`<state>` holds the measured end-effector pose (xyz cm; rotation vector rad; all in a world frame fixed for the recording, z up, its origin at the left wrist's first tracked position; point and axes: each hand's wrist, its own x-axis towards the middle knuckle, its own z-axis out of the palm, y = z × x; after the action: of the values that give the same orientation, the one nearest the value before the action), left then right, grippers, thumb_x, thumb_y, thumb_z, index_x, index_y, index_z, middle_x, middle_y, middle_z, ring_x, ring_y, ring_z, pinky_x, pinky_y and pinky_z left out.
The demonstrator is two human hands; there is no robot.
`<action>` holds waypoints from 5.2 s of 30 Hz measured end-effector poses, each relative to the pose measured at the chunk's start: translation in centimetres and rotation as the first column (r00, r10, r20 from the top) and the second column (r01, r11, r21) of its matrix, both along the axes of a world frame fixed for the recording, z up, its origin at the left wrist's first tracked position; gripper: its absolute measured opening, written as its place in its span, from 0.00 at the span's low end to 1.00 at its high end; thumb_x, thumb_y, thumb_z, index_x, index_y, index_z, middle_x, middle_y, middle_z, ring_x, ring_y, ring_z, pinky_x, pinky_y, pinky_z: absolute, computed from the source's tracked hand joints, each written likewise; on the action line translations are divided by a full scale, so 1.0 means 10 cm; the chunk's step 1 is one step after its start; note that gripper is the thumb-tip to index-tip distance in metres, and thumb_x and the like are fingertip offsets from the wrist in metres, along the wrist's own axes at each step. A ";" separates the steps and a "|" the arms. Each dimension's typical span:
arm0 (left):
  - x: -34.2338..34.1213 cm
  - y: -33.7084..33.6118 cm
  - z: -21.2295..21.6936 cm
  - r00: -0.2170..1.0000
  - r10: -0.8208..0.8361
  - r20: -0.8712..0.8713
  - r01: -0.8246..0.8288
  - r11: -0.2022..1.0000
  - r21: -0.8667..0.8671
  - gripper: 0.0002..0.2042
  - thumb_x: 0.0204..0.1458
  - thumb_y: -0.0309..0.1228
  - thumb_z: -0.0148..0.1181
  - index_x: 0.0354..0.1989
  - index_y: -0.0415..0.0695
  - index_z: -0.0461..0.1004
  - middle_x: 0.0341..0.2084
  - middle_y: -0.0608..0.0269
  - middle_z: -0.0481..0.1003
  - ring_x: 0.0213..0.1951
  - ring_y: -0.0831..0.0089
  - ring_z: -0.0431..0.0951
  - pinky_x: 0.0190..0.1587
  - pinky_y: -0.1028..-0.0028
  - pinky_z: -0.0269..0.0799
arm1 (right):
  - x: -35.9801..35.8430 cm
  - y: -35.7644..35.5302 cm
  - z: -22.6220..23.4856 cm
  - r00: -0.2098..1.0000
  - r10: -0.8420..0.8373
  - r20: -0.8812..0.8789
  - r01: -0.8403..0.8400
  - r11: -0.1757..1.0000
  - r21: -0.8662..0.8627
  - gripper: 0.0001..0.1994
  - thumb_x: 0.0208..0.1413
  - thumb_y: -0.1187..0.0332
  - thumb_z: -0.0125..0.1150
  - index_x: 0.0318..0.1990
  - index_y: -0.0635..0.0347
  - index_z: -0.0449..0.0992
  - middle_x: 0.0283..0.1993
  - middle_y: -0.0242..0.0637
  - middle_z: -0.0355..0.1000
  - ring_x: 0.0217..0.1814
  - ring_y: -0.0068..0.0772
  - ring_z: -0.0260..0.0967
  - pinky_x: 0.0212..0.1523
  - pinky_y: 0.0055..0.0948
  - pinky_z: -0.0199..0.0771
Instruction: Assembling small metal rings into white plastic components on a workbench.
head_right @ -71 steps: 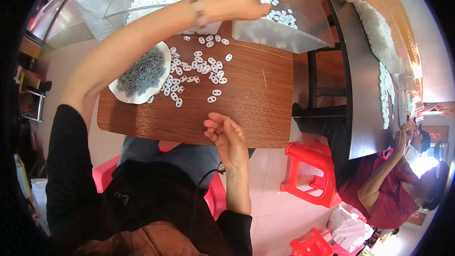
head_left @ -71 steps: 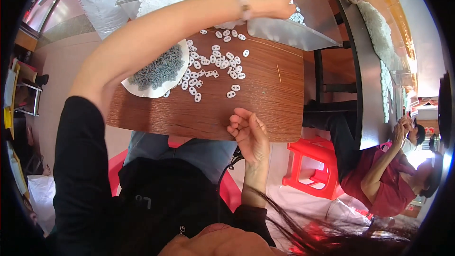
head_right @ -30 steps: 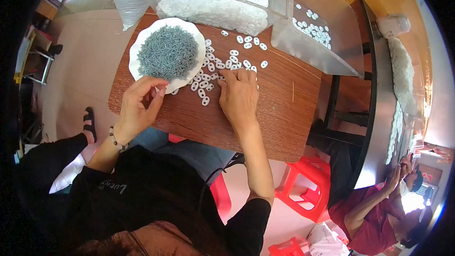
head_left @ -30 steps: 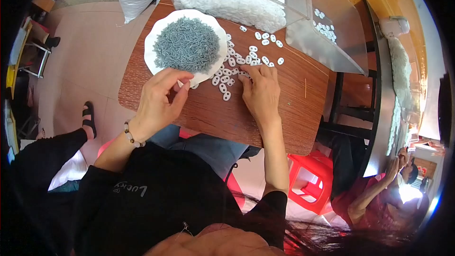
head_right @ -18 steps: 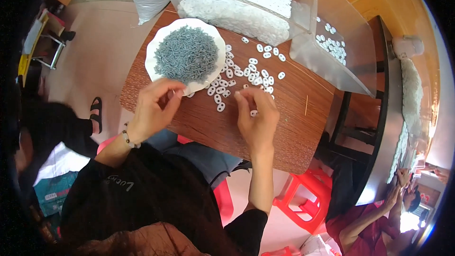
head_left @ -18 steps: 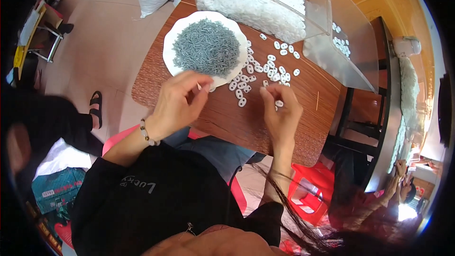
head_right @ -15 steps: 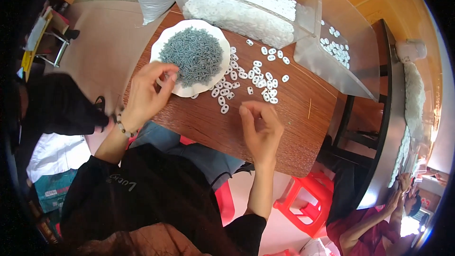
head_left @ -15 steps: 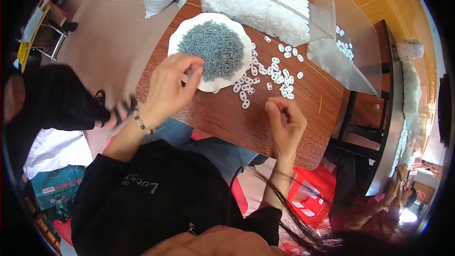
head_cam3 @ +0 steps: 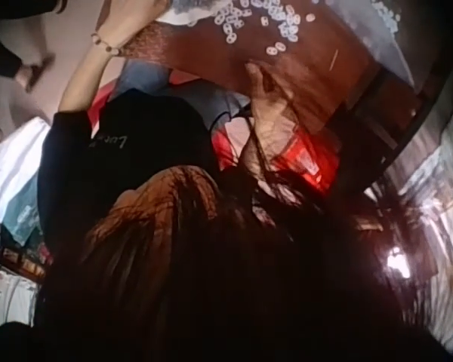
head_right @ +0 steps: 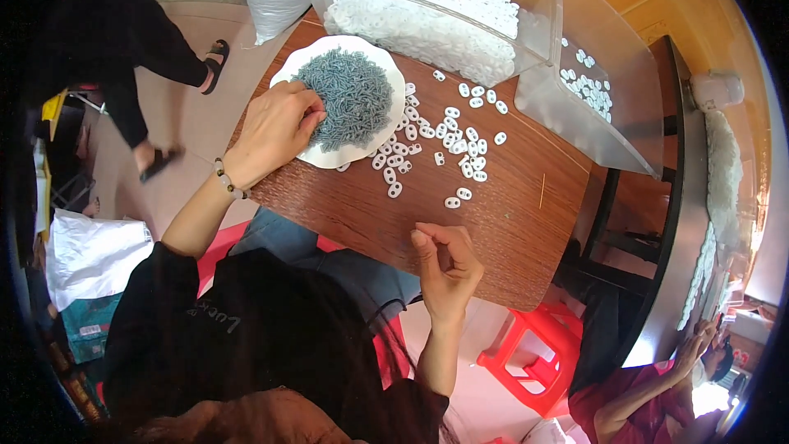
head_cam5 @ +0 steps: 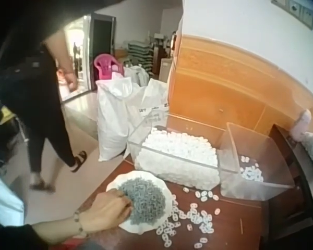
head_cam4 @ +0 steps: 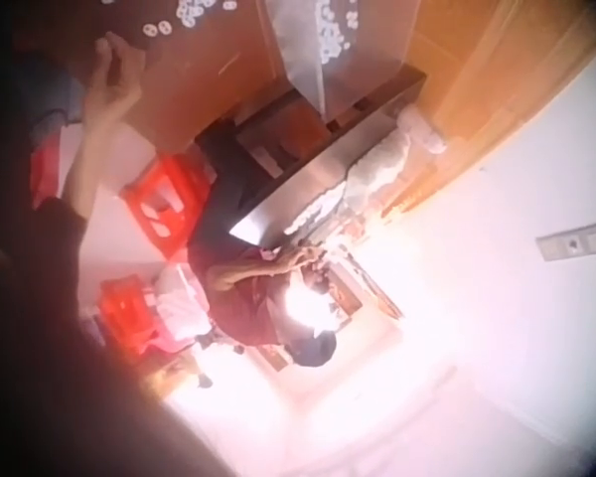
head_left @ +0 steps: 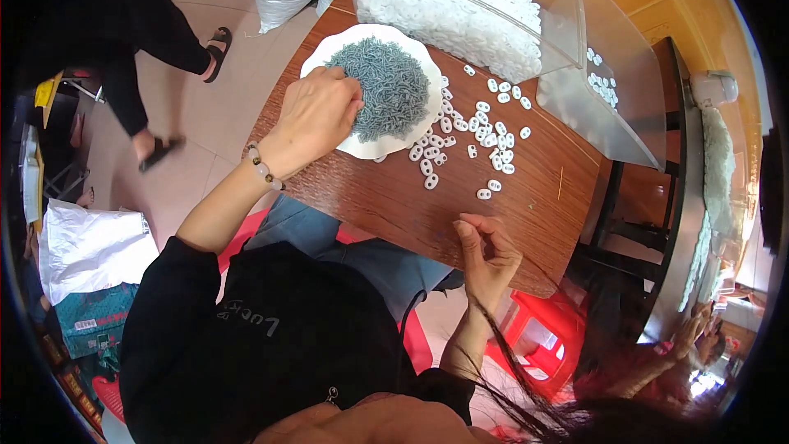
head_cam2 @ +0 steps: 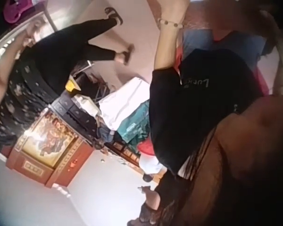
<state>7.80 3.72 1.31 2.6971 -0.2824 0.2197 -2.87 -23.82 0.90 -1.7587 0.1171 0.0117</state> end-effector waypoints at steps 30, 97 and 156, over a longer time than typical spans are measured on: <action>-0.53 -0.64 -0.02 0.665 -0.552 -0.504 -0.362 0.352 -0.863 0.09 0.58 0.27 0.56 0.41 0.35 0.76 0.28 0.63 0.77 0.29 0.82 0.74 0.34 0.82 0.72 | 0.11 0.26 -0.03 0.994 -0.005 -0.108 0.053 0.894 0.445 0.08 0.55 0.74 0.63 0.42 0.65 0.79 0.33 0.30 0.75 0.30 0.15 0.64 0.32 0.15 0.62; -0.63 -0.76 -0.05 0.647 -0.574 -0.502 -0.284 0.429 -0.857 0.09 0.64 0.31 0.46 0.49 0.41 0.65 0.28 0.65 0.76 0.28 0.86 0.70 0.31 0.85 0.64 | 0.01 0.16 -0.16 0.984 -0.084 -0.160 0.134 0.933 0.334 0.06 0.52 0.75 0.65 0.37 0.66 0.81 0.30 0.28 0.75 0.33 0.15 0.68 0.38 0.16 0.67; -0.50 -0.95 -0.17 0.426 -0.671 -0.607 -0.562 0.330 -0.759 0.13 0.56 0.38 0.61 0.39 0.40 0.79 0.28 0.69 0.76 0.27 0.86 0.71 0.28 0.86 0.65 | -0.16 -0.06 -0.05 0.956 -0.278 -0.092 0.286 0.823 0.491 0.05 0.53 0.75 0.64 0.37 0.65 0.77 0.31 0.32 0.75 0.32 0.17 0.69 0.34 0.15 0.64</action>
<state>2.83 -5.75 -0.37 1.1264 0.1127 -0.9186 -4.52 -24.41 0.36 -1.2044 0.3562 -0.1490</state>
